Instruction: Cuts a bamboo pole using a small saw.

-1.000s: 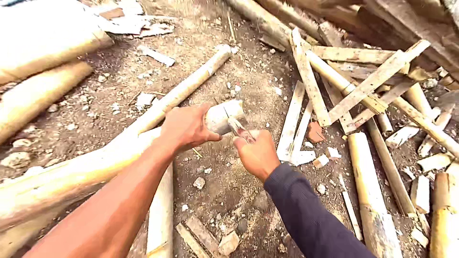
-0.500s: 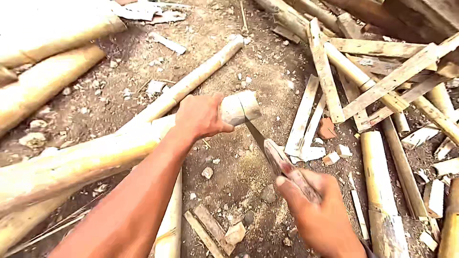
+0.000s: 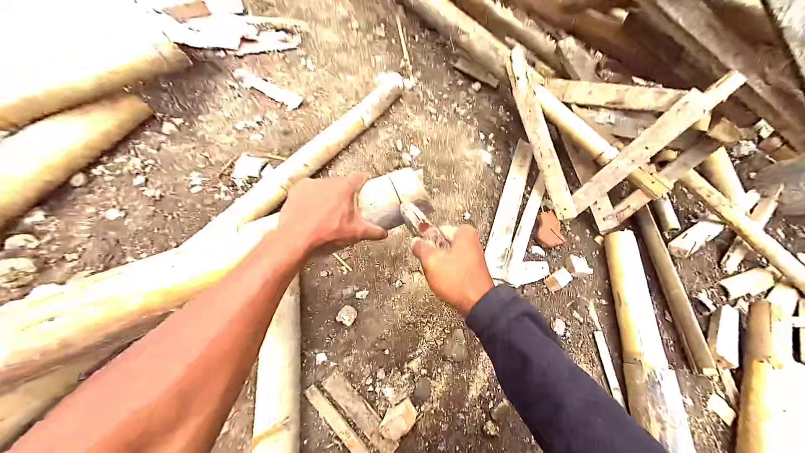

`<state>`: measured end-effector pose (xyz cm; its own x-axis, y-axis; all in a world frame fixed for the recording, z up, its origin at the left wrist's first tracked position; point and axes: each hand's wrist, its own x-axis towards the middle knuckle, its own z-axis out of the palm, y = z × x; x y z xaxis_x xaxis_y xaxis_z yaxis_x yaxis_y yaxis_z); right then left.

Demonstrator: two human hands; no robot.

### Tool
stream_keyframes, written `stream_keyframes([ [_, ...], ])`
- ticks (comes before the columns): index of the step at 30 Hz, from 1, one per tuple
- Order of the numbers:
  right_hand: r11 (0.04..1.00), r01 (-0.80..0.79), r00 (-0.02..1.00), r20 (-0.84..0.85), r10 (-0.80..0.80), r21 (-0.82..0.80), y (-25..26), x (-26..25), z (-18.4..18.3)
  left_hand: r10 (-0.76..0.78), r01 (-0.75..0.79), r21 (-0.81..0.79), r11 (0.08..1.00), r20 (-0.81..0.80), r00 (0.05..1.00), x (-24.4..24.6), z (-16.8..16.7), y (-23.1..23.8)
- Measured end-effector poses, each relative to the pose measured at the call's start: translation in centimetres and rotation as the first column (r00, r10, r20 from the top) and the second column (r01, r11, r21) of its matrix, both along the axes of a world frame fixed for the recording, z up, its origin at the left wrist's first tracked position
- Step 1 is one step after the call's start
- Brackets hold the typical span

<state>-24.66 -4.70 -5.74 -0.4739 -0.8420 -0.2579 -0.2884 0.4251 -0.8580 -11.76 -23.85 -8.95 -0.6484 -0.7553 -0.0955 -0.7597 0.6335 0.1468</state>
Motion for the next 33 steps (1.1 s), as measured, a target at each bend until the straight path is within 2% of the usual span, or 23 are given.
stream_keyframes([
  [1, 1.000, -0.009, 1.000, 0.008, 0.010, -0.021, 1.9, 0.6, 0.1, 0.005, -0.005, 0.016, 1.000, 0.015, 1.000, 0.1, 0.0, -0.2],
  [3, 0.986, 0.002, 1.000, -0.009, -0.004, -0.169, 7.1, 1.9, 0.3, 0.021, -0.022, 0.020, 1.000, 0.032, 0.999, 0.3, -0.4, -0.2],
  [5, 0.974, 0.047, 0.999, 0.006, -0.047, -0.221, 9.2, 2.0, -0.6, 0.032, -0.032, 0.005, 0.999, 0.020, 0.999, 0.4, -0.8, -0.2],
  [8, 0.988, 0.035, 0.999, -0.003, -0.036, -0.147, 3.9, 1.6, -3.0, 0.000, 0.000, 0.025, 1.000, 0.006, 1.000, 0.1, -0.8, 0.9],
  [10, 0.992, -0.014, 1.000, 0.002, 0.014, -0.125, 1.5, 0.8, -2.6, 0.008, -0.008, 0.016, 1.000, 0.004, 1.000, 0.1, 0.2, -0.7],
  [12, 0.988, -0.005, 1.000, 0.002, 0.005, -0.153, 6.2, 1.8, -2.5, 0.001, -0.003, 0.060, 0.998, 0.047, 0.999, 0.5, -0.4, -0.1],
  [14, 0.975, 0.023, 1.000, -0.009, -0.026, -0.223, 10.0, 2.2, -2.2, 0.020, -0.022, 0.035, 0.999, 0.033, 0.999, 0.4, -0.5, -0.8],
  [16, 0.978, 0.049, 0.999, -0.007, -0.052, -0.202, 8.8, 2.3, -3.1, 0.025, -0.025, 0.027, 0.999, 0.016, 1.000, 0.6, -0.9, -0.2],
  [19, 0.989, -0.010, 1.000, 0.010, 0.012, -0.148, 2.7, 0.7, -4.0, 0.008, -0.008, 0.025, 1.000, 0.001, 1.000, 0.4, -0.9, -0.2],
  [20, 0.987, -0.029, 1.000, 0.007, 0.030, -0.158, 2.5, 0.4, -3.9, 0.015, -0.015, 0.032, 0.999, 0.006, 1.000, 0.4, -0.5, -0.9],
  [23, 0.972, 0.016, 1.000, 0.005, -0.015, -0.233, 9.5, 2.0, -3.7, 0.031, -0.033, 0.061, 0.998, 0.038, 0.999, 0.4, -0.8, -0.7],
  [24, 0.967, 0.032, 0.999, 0.004, -0.032, -0.254, 10.5, 2.2, -3.7, 0.037, -0.039, 0.044, 0.998, 0.039, 0.999, 0.5, -0.9, -0.6],
  [26, 0.978, 0.050, 0.999, 0.003, -0.051, -0.203, 8.0, 2.1, -4.4, 0.032, -0.033, 0.027, 0.999, 0.037, 0.999, 0.6, -1.2, -0.3],
  [29, 0.990, -0.030, 1.000, -0.002, 0.030, -0.138, 2.2, 0.5, -4.1, 0.026, -0.027, 0.032, 0.999, 0.036, 0.999, 0.4, -0.9, -0.5],
  [30, 0.987, -0.035, 0.999, 0.005, 0.036, -0.160, 3.2, 0.6, -4.0, 0.027, -0.029, 0.038, 0.999, 0.043, 0.999, 0.4, -0.6, -0.7],
  [33, 0.971, 0.039, 0.998, 0.048, -0.029, -0.234, 10.4, 2.2, -2.7, 0.038, -0.039, 0.038, 0.998, 0.050, 0.998, 0.5, -0.6, -0.5],
])
